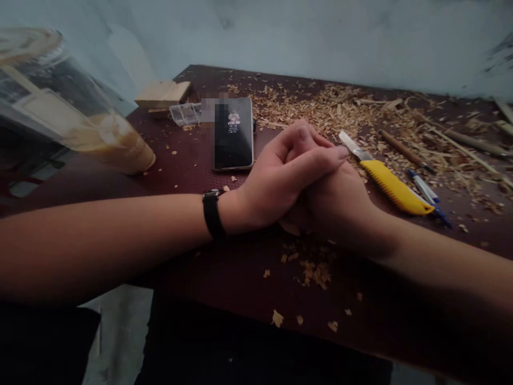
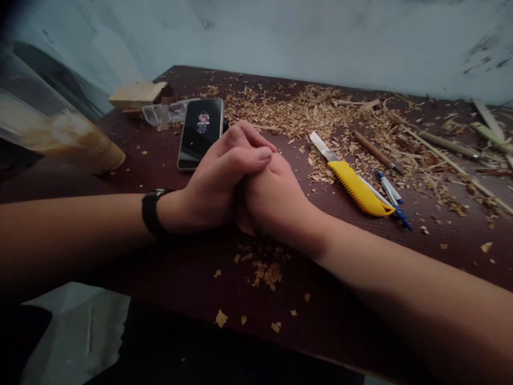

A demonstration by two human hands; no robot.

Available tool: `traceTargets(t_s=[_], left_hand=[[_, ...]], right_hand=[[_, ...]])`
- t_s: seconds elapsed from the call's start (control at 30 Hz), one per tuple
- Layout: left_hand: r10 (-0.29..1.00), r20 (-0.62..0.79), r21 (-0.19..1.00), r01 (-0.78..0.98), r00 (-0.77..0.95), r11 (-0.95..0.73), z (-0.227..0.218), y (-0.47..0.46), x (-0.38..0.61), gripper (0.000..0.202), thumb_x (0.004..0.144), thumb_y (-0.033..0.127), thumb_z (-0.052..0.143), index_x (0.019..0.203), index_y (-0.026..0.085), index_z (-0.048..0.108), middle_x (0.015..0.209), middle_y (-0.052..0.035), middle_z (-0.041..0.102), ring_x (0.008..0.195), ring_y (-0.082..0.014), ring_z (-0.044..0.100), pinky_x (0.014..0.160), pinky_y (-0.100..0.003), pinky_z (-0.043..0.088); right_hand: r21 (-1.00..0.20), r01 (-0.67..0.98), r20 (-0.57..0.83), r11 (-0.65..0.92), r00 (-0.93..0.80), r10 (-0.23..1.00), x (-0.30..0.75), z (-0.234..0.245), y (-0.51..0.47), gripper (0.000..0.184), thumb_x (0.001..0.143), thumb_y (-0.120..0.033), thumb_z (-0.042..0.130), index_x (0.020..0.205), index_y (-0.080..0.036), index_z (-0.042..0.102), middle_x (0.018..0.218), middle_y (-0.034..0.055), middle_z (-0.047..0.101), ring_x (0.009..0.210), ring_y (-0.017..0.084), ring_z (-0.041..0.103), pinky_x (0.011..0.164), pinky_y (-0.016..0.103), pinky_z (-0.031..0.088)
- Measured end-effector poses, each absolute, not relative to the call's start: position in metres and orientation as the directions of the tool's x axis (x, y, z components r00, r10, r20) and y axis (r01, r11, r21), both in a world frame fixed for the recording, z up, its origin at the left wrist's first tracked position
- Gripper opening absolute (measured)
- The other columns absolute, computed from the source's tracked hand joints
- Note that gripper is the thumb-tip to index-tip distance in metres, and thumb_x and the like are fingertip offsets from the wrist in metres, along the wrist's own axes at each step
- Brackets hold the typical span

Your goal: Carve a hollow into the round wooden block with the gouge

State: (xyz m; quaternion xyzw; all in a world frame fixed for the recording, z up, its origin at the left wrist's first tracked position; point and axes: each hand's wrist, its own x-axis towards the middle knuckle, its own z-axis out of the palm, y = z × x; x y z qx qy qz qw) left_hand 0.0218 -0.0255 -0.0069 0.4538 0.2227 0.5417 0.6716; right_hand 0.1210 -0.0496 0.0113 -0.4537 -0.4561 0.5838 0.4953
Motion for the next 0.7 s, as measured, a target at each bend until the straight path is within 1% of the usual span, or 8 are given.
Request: traceTargets(t_s=[0.1,0.2,0.27,0.33,0.4,0.53,0.63,0.7], left_hand=[[0.904,0.155,0.854,-0.514,0.399,0.08,-0.007,-0.021,0.019,0.019,0.102,0.028,0.078,0.091,0.017,0.067,0.079,0.0042,0.067,0.069,-0.0054,0.068,0.069,-0.015,0.048],[0.856,0.068,0.843,-0.489,0.512,0.225,-0.004,-0.017,0.017,0.019,0.107,0.038,0.073,0.104,0.021,0.066,0.064,0.0095,0.047,0.045,-0.0028,0.043,0.049,-0.014,0.032],[0.841,0.049,0.827,-0.494,0.539,0.268,-0.001,-0.017,0.016,0.026,0.107,0.046,0.076,0.109,0.024,0.063,0.06,0.0129,0.034,0.04,-0.0027,0.027,0.041,-0.014,0.024],[0.851,0.06,0.821,-0.511,0.522,0.255,0.001,-0.019,0.016,0.035,0.103,0.052,0.083,0.109,0.025,0.061,0.06,0.0142,0.031,0.04,-0.0026,0.023,0.038,-0.014,0.022],[0.865,0.068,0.821,-0.52,0.497,0.234,0.001,-0.02,0.018,0.04,0.101,0.054,0.087,0.11,0.025,0.061,0.06,0.0143,0.035,0.04,-0.002,0.026,0.039,-0.014,0.023],[0.891,0.112,0.832,-0.532,0.44,0.158,-0.002,-0.019,0.022,0.034,0.105,0.049,0.084,0.108,0.022,0.064,0.067,0.0108,0.047,0.047,-0.0012,0.041,0.048,-0.017,0.03],[0.911,0.101,0.852,-0.507,0.399,0.128,-0.004,-0.018,0.024,0.033,0.106,0.051,0.082,0.106,0.022,0.068,0.067,0.0089,0.049,0.059,-0.005,0.049,0.061,-0.021,0.041],[0.924,0.081,0.855,-0.502,0.373,0.128,-0.003,-0.018,0.025,0.027,0.107,0.046,0.08,0.103,0.021,0.07,0.071,0.0064,0.054,0.072,-0.0086,0.06,0.075,-0.024,0.05]], right_hand=[[-0.95,-0.244,-0.175,-0.194,-0.095,0.98,0.12,0.015,-0.05,0.048,0.122,-0.058,0.064,0.086,-0.028,0.053,0.053,-0.0076,0.041,0.038,0.012,0.039,0.035,0.022,0.035],[-0.912,-0.359,-0.168,-0.197,-0.112,0.98,0.119,0.015,-0.042,0.059,0.12,-0.068,0.062,0.081,-0.028,0.044,0.05,-0.0093,0.033,0.036,0.01,0.029,0.035,0.021,0.026],[-0.901,-0.401,-0.129,-0.168,-0.121,0.984,0.12,0.013,-0.037,0.061,0.12,-0.068,0.064,0.08,-0.027,0.042,0.051,-0.0097,0.031,0.037,0.009,0.026,0.036,0.021,0.022],[-0.906,-0.399,-0.108,-0.142,-0.107,0.988,0.119,0.011,-0.034,0.061,0.12,-0.067,0.066,0.08,-0.027,0.042,0.052,-0.0096,0.033,0.039,0.008,0.029,0.037,0.021,0.023],[-0.915,-0.378,-0.121,-0.141,-0.077,0.99,0.118,0.012,-0.033,0.061,0.12,-0.067,0.065,0.081,-0.027,0.041,0.052,-0.0095,0.035,0.039,0.008,0.033,0.038,0.021,0.024],[-0.93,-0.328,-0.168,-0.164,-0.019,0.986,0.114,0.016,-0.034,0.053,0.123,-0.061,0.063,0.086,-0.028,0.045,0.054,-0.0094,0.039,0.039,0.008,0.038,0.039,0.022,0.029],[-0.935,-0.313,-0.181,-0.169,0.008,0.984,0.113,0.018,-0.033,0.048,0.122,-0.058,0.065,0.089,-0.028,0.048,0.055,-0.009,0.042,0.039,0.009,0.039,0.037,0.024,0.031],[-0.945,-0.291,-0.164,-0.151,0.023,0.986,0.115,0.015,-0.031,0.046,0.122,-0.06,0.066,0.091,-0.029,0.05,0.055,-0.0084,0.043,0.039,0.011,0.04,0.035,0.026,0.031]])
